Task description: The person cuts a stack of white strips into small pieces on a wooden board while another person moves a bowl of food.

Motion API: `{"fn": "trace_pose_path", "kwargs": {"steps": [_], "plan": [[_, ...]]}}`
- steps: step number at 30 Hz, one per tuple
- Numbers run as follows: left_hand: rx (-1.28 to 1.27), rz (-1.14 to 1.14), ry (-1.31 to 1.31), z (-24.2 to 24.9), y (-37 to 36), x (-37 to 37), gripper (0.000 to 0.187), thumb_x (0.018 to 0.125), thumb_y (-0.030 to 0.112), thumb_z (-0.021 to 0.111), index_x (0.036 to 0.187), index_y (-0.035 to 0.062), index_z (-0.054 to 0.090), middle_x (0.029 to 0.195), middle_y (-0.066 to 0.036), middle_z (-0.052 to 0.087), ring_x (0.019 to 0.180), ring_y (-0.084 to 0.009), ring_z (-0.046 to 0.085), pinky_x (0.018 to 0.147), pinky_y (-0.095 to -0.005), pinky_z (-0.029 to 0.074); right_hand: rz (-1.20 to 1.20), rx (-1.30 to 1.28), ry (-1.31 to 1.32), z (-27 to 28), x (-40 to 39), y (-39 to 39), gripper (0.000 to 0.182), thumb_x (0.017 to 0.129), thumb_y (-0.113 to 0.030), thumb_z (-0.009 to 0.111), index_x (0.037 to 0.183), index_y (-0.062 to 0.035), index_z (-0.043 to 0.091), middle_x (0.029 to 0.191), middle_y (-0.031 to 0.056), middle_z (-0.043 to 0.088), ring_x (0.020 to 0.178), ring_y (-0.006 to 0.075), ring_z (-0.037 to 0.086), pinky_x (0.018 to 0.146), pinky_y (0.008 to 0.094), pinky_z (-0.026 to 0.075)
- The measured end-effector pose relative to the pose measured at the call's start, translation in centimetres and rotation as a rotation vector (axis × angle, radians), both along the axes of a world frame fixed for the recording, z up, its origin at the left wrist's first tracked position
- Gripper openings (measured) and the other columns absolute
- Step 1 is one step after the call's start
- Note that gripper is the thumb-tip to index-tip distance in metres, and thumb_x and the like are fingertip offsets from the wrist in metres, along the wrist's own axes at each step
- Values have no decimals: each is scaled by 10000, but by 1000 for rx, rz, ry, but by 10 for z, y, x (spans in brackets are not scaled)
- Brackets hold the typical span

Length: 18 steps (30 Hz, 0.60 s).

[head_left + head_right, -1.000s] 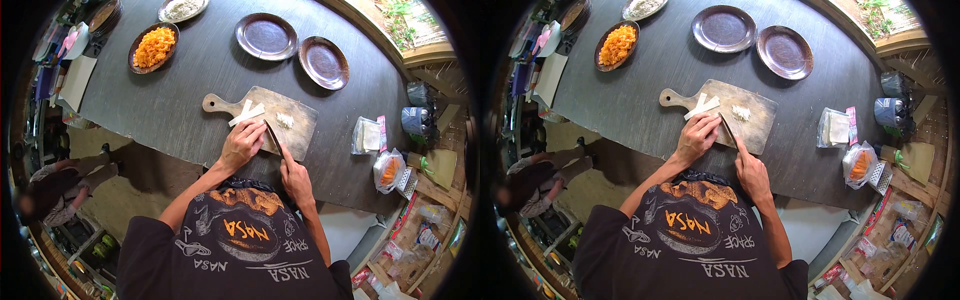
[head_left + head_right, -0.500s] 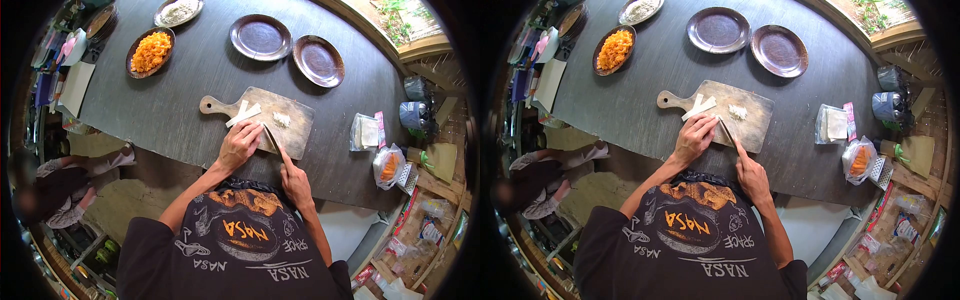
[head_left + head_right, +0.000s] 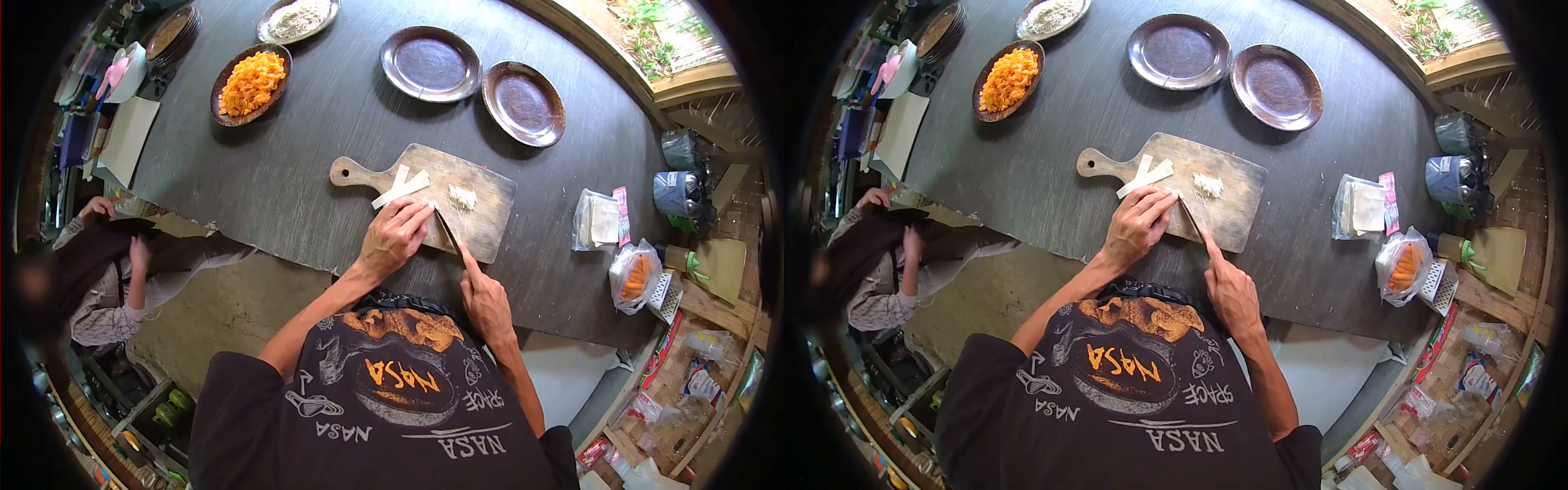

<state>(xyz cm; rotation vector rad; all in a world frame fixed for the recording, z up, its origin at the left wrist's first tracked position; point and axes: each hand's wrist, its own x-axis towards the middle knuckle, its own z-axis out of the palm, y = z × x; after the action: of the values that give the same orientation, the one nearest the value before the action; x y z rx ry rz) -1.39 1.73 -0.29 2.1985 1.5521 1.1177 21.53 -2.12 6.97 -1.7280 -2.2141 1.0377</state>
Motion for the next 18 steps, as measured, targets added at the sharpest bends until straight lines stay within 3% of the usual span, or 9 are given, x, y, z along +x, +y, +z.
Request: {"fn": "trace_pose_path", "kwargs": {"steps": [5,7,18], "plan": [[15,11,-6,-1,0,-1,317,885,44,755,1200,8,746,1176,-94,756,1166,-268,663,1032,-394,550,-13,-25,74,-7,-3,2,595,1036,-90,539,1615,-148,415,845,320,655,768,494,662,734,574,489],[16,9,-14,-1,1,0,314,885,42,755,1197,5,746,1172,-95,757,1167,-268,663,1031,-394,550,2,-3,29,-9,-4,5,655,1008,-95,555,1633,-207,394,851,266,691,764,460,692,725,562,542],[8,20,3,-1,0,-2,331,884,37,756,1214,9,735,1190,-94,743,1163,-269,663,1025,-391,558,25,12,-26,1,1,0,676,999,-68,561,1637,-203,386,851,251,688,748,444,692,715,559,541]]}}
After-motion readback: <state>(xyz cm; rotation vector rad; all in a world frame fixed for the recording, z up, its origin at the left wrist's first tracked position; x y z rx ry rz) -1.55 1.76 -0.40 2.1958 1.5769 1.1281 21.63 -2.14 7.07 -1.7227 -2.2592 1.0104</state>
